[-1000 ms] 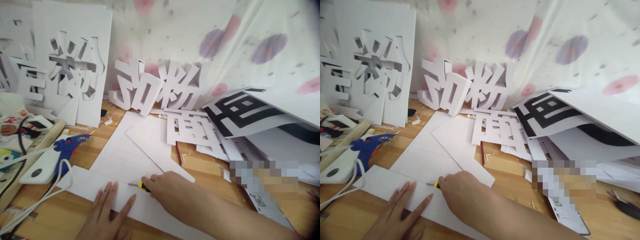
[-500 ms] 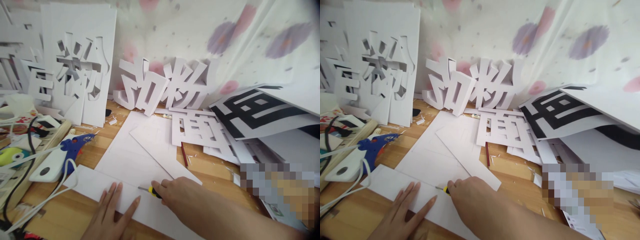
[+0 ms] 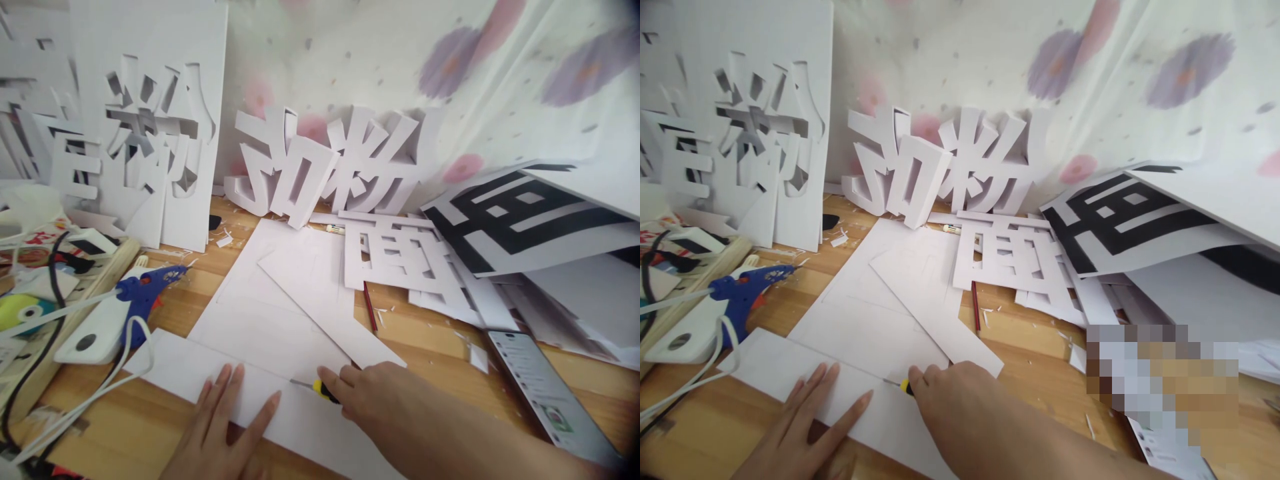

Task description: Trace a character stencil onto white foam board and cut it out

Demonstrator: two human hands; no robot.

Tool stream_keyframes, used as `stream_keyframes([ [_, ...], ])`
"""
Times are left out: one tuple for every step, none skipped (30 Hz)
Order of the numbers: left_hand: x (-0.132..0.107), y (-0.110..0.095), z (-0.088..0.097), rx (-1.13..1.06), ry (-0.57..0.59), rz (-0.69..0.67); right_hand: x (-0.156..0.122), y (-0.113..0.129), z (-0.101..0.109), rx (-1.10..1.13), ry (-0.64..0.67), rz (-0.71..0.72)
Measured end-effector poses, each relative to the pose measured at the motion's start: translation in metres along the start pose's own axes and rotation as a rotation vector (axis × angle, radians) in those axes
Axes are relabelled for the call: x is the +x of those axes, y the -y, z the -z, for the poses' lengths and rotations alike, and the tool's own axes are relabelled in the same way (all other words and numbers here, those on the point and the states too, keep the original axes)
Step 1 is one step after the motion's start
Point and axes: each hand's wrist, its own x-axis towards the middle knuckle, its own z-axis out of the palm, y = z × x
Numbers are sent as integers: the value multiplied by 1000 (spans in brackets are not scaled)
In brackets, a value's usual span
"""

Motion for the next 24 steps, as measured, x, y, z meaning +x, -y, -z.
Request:
stream_keyframes([
  [0, 0, 0, -5, -2, 1, -2, 0, 1, 10, 9, -15],
  [0, 1, -1, -12, -5, 1, -3, 0, 2, 25, 12, -31],
  [0, 1, -1, -20, -8, 1, -5, 0, 3, 37, 8, -50],
  [0, 1, -2, -29, -6, 3, -7, 0, 4, 49, 1, -67],
  [1, 1, -2, -37, -5, 7, -9, 0, 3, 60, -10, -73],
  [1, 1, -2, -42, -9, 9, -10, -1, 2, 65, -18, -75],
  [2, 1, -2, -44, -11, 10, -11, -1, 0, 67, -23, -69],
  [2, 1, -2, -44, -14, 9, -13, -1, -3, 66, -24, -63],
  [3, 1, -2, -43, -17, 7, -14, -1, -6, 63, -22, -65],
  [3, 1, -1, -43, -19, 5, -15, -2, -11, 59, -17, -69],
  [3, 2, -1, -43, -20, 7, -16, -2, -15, 53, -11, -77],
  [3, 2, -1, -45, -20, 9, -17, -2, -18, 48, -6, -87],
  [2, 2, -1, -47, -17, 13, -18, -2, -22, 46, -8, -95],
  [1, 2, -1, -48, -14, 15, -19, -2, -24, 43, -18, -105],
  [0, 2, -1, -46, -10, 14, -20, -2, -26, 46, -35, -109],
  [-1, 2, -2, -41, -5, 10, -21, -2, -26, 55, -55, -106],
  [-2, 2, -2, -36, 2, 2, -21, -2, -26, 67, -69, -101],
  [-2, 2, -2, -30, 11, -6, -22, -3, -25, 77, -75, -97],
  [-2, 2, -2, -25, 20, -15, -23, -4, -22, 87, -70, -91],
  [-2, 3, -3, -22, 25, -22, -24, -5, -20, 97, -62, -84],
  [-2, 3, -3, -19, 28, -27, -25, -5, -17, 107, -56, -77],
  [-1, 4, -3, -15, 25, -30, -27, -7, -15, 116, -60, -76],
  [-1, 4, -4, -12, 19, -32, -28, -8, -13, 127, -75, -73],
  [-2, 5, -5, -10, 12, -32, -29, -9, -12, 139, -97, -71],
])
